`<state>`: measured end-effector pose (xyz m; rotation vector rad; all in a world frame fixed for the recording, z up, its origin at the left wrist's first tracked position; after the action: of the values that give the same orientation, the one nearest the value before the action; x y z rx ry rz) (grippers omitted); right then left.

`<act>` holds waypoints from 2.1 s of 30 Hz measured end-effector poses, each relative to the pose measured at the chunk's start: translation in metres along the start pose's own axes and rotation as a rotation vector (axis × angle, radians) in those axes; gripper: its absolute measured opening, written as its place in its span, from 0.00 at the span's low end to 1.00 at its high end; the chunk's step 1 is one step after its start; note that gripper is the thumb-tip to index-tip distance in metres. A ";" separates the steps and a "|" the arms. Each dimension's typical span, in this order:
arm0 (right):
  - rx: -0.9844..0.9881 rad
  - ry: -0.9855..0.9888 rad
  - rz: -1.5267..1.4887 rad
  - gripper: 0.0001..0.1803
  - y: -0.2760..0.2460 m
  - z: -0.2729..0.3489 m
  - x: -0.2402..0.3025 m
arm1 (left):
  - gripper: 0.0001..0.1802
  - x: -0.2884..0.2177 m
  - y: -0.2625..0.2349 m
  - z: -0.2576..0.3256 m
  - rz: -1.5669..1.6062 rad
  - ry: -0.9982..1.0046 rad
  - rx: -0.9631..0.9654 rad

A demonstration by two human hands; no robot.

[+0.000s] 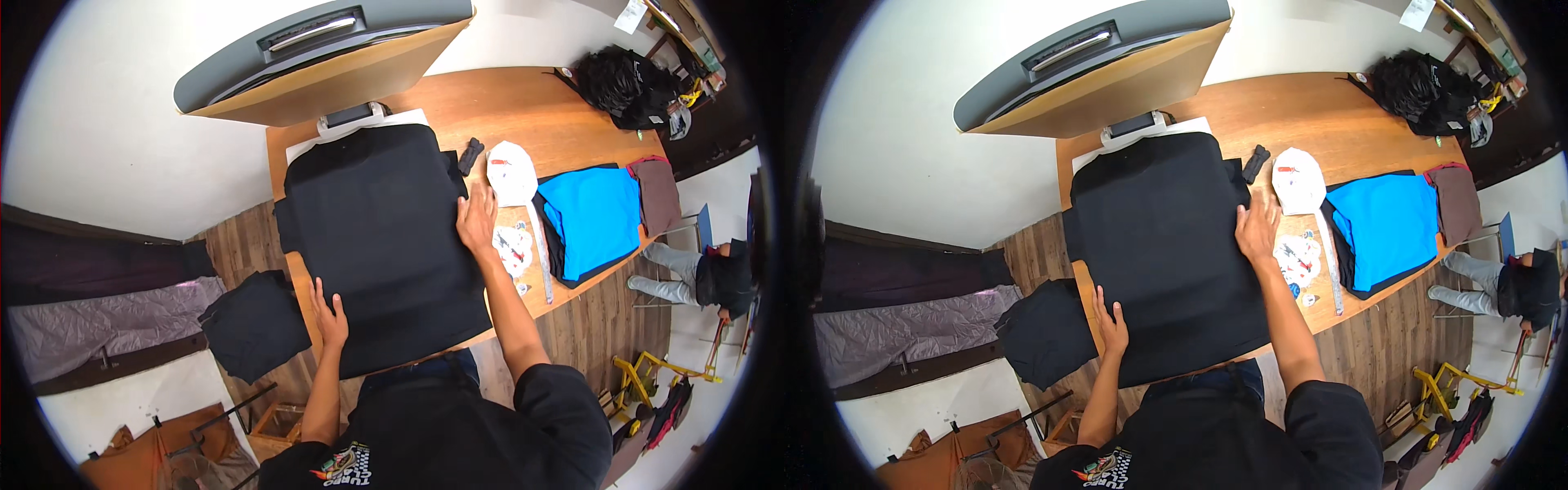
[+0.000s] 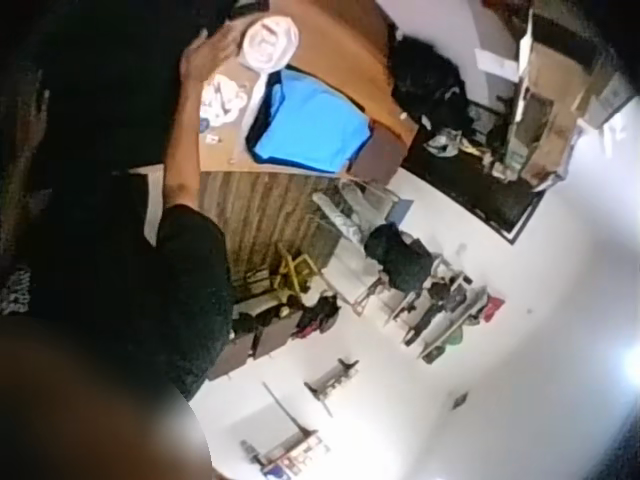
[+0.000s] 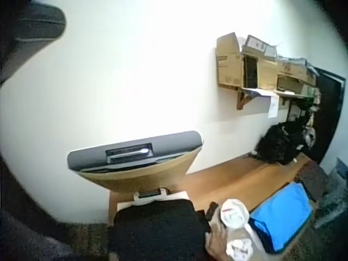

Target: Preparing and aligning t-shirts for printing using a heat press.

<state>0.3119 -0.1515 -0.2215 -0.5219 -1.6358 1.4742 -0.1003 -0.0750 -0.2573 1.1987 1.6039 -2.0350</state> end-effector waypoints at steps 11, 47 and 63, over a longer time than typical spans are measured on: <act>0.093 -0.026 -0.633 0.33 0.022 -0.004 0.001 | 0.33 0.003 0.001 -0.002 -0.037 -0.019 0.053; 0.067 -0.434 0.059 0.29 0.025 0.001 0.078 | 0.32 -0.094 0.017 -0.084 -0.142 0.304 0.085; 0.085 -0.481 0.052 0.30 0.032 0.014 0.086 | 0.28 0.005 -0.057 -0.237 -0.070 -0.025 -0.251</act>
<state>0.2456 -0.0858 -0.2247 -0.1656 -1.9211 1.7967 -0.0398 0.1597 -0.2317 1.0362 1.8480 -1.8124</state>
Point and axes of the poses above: each hand's wrist, its own z-axis away from the middle knuckle, its own y-axis out of the palm, x = y × z, the point moved 1 cm from there along -z, towards the middle knuckle, and after that the axes turned 6 degrees about x, right-handed, at the moved point
